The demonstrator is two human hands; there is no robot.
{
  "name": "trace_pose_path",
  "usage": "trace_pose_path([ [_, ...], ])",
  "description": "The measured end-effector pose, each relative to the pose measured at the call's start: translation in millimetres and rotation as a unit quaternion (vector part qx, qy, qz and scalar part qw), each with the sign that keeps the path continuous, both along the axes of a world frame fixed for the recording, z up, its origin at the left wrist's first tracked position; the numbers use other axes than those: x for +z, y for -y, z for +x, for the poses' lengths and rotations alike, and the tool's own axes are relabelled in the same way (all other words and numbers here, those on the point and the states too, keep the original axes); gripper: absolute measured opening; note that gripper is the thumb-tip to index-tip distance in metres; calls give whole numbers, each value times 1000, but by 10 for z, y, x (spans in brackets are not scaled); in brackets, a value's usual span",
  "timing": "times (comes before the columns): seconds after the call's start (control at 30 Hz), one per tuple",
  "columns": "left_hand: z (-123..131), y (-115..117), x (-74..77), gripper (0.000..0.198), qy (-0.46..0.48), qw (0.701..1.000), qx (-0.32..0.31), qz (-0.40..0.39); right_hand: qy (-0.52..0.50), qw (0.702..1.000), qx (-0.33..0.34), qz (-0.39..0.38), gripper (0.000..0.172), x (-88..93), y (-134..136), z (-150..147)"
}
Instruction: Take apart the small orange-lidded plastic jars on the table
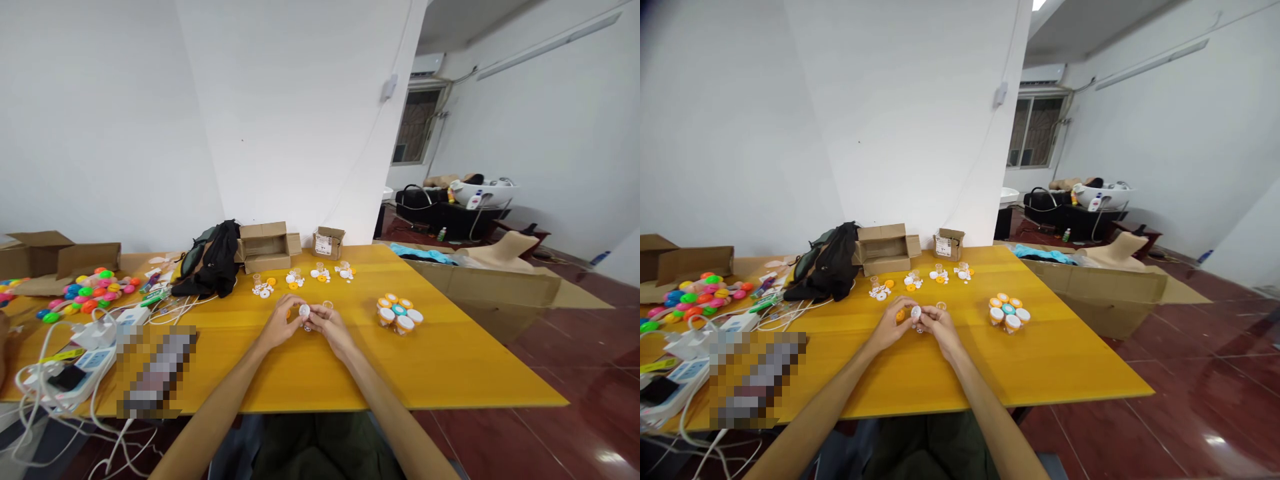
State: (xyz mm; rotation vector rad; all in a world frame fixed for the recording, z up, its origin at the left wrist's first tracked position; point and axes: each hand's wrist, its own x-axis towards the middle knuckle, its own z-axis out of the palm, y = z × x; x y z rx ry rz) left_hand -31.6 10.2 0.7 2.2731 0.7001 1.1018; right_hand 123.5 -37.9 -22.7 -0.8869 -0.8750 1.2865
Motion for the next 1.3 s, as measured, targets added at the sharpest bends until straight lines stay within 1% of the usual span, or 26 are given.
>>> trace_pose_path([
  [0.2, 0, 10, 3, 15, -17, 1000, -1, -13, 65, 997, -18, 25, 43, 3, -3, -16],
  [0.27, -9, 4, 10, 15, -22, 1000, 5, -11, 87, 995, -42, 36, 44, -4, -21, -21],
  [0.37, -41, -26, 32, 12, -31, 999, 31, 1, 95, 991, -87, 41, 44, -6, -42, -18],
  [0.47, -95, -66, 53, 7, -78, 995, 54, 22, 89, 988, -124, 38, 43, 4, -48, -9],
  [0.57, -147, -83, 57, 12, -136, 988, 49, 44, 82, 985, -147, 39, 42, 3, -52, 2],
  [0.7, -184, -72, 31, 19, -197, 978, 36, 53, 94, 983, -153, 47, 40, -30, -70, 19],
  [0.83, -201, -64, 9, 24, -244, 968, 29, 48, 109, 980, -156, 54, 41, -61, -84, 27],
  [0.97, -177, -46, 14, 27, -223, 973, 30, 40, 160, 972, -159, 71, 39, -76, -89, 12],
  [1.07, -127, -21, 20, 25, -170, 984, 37, 39, 200, 966, -141, 88, 35, -81, -87, -13],
  [1.13, -94, -9, 17, 19, -136, 989, 37, 40, 211, 965, -124, 95, 33, -82, -81, -30],
  [1.23, -65, -4, 1, 10, -112, 992, 11, 54, 222, 964, -109, 99, 29, -80, -72, -46],
  [1.3, -62, -7, -12, 12, -110, 991, -8, 69, 229, 962, -107, 101, 26, -80, -67, -50],
])
